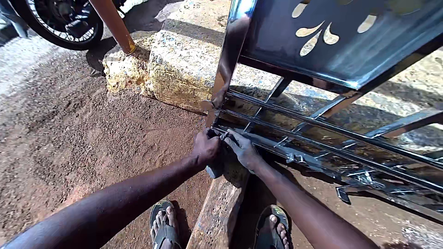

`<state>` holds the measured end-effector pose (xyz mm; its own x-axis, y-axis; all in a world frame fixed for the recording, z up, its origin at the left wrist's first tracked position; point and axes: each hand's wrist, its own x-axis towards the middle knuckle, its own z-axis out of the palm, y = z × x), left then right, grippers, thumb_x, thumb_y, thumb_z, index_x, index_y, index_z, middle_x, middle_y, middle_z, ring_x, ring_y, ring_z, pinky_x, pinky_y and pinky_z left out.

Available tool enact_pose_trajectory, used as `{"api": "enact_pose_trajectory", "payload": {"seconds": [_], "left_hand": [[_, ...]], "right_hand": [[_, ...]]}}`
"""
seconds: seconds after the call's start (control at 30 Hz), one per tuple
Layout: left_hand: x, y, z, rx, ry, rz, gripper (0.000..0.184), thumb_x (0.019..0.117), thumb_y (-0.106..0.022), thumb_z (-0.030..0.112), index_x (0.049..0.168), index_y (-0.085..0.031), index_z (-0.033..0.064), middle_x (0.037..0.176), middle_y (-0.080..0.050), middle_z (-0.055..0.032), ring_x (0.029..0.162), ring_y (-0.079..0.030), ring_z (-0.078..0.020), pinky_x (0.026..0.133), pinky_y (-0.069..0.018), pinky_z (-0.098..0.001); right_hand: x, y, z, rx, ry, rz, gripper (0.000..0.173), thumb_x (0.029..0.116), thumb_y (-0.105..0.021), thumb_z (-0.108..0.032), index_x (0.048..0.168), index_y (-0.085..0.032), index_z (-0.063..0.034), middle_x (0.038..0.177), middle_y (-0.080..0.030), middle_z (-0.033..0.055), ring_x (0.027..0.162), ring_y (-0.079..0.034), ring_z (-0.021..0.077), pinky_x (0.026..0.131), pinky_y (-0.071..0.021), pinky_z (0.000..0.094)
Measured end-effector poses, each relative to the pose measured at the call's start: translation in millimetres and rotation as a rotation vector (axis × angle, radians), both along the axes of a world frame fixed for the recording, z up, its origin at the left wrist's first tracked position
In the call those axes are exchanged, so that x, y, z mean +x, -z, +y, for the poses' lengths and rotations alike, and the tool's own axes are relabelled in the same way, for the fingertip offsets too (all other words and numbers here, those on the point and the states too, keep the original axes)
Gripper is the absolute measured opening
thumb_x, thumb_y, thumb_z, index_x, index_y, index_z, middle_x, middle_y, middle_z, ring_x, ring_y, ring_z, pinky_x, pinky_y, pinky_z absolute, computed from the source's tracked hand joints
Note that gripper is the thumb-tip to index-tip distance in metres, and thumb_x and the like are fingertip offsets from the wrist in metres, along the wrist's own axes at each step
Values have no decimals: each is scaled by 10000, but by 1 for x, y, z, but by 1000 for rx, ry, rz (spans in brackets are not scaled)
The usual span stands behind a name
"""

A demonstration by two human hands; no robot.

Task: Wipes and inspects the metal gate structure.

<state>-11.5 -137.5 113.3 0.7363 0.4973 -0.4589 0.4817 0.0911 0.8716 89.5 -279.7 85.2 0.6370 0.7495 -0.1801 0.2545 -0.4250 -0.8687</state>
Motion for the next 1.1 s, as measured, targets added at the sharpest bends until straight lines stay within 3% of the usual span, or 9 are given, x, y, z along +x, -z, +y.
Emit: {"api": "enact_pose_trajectory", "payload": {"seconds": [0.1, 0.2, 0.33, 0.43, 0.57, 0.7, 0.8, 0.93, 1.1], "left_hand": [[-21, -29, 7, 26, 455, -25, 355, 1013, -523, 97, 1340, -658, 98, 1106, -732, -70, 958, -697, -157, 869, -570, -407], [-27, -51, 39, 373, 747, -36, 387, 994, -536, 94, 1362, -647, 53, 1350, -669, -126, 1221, -651, -235, 1032, -508, -483], [-12, -30, 73, 539, 597, 22, 256, 1032, -545, 126, 1183, -701, -9, 1053, -725, -174, 921, -714, -281, 851, -570, -497], [18, 13, 71, 457, 546, 104, 365, 1065, -557, 278, 1233, -666, -27, 1105, -705, -213, 997, -702, -342, 931, -541, -556], [31, 41, 69, 478, 529, 85, 329, 1066, -546, 288, 957, -715, 27, 818, -685, -141, 789, -683, -297, 764, -549, -530], [33, 49, 79, 550, 628, -40, 283, 1044, -556, 196, 926, -713, -9, 891, -705, -171, 857, -703, -328, 809, -562, -548], [36, 47, 92, 552, 734, -98, 229, 1017, -600, 145, 885, -709, -7, 837, -700, -160, 816, -700, -305, 775, -556, -524], [35, 54, 91, 561, 673, -156, 272, 1017, -616, 197, 815, -700, 35, 722, -665, -101, 687, -668, -246, 668, -541, -485], [30, 56, 85, 595, 532, -151, 231, 992, -681, 232, 920, -735, 19, 803, -711, -129, 764, -706, -274, 750, -573, -505]], "right_hand": [[-30, -2, 0, 135, 177, 348, 309, 1048, -567, -155, 1336, -640, -70, 1194, -715, 73, 1064, -681, 142, 938, -567, 363], [-26, -11, -5, 352, 478, 51, 354, 942, -710, -84, 1285, -637, -34, 1124, -726, 58, 976, -698, 92, 866, -588, 294], [12, 9, 0, 571, 524, -748, 344, 837, -785, -59, 1099, -607, 76, 1119, -687, 142, 1070, -686, 146, 955, -579, 313], [-1, 47, 11, 160, 212, -895, 378, 921, -694, -157, 1235, -686, 55, 1323, -661, 240, 1303, -611, 351, 1142, -462, 475], [-17, 48, 16, -336, 93, -872, 677, 1044, -450, -477, 1477, -519, 38, 1515, -540, 203, 1466, -453, 358, 1264, -227, 568], [-19, 29, 56, -517, -12, -681, 915, 877, -659, -527, 1495, -433, 109, 1506, -477, 331, 1457, -405, 468, 1240, -201, 609], [-10, 25, 76, -498, -50, -636, 895, 730, -789, -548, 1359, -590, 57, 1298, -637, 286, 1280, -561, 458, 1150, -337, 620], [6, 22, 52, -381, -79, -534, 485, 1038, -453, -340, 1370, -643, -41, 1353, -651, 148, 1337, -536, 333, 1207, -244, 591], [1, 26, 62, -395, 178, -592, 347, 1056, -504, -221, 1185, -730, 9, 1203, -716, 196, 1215, -633, 368, 1120, -402, 576]]}}
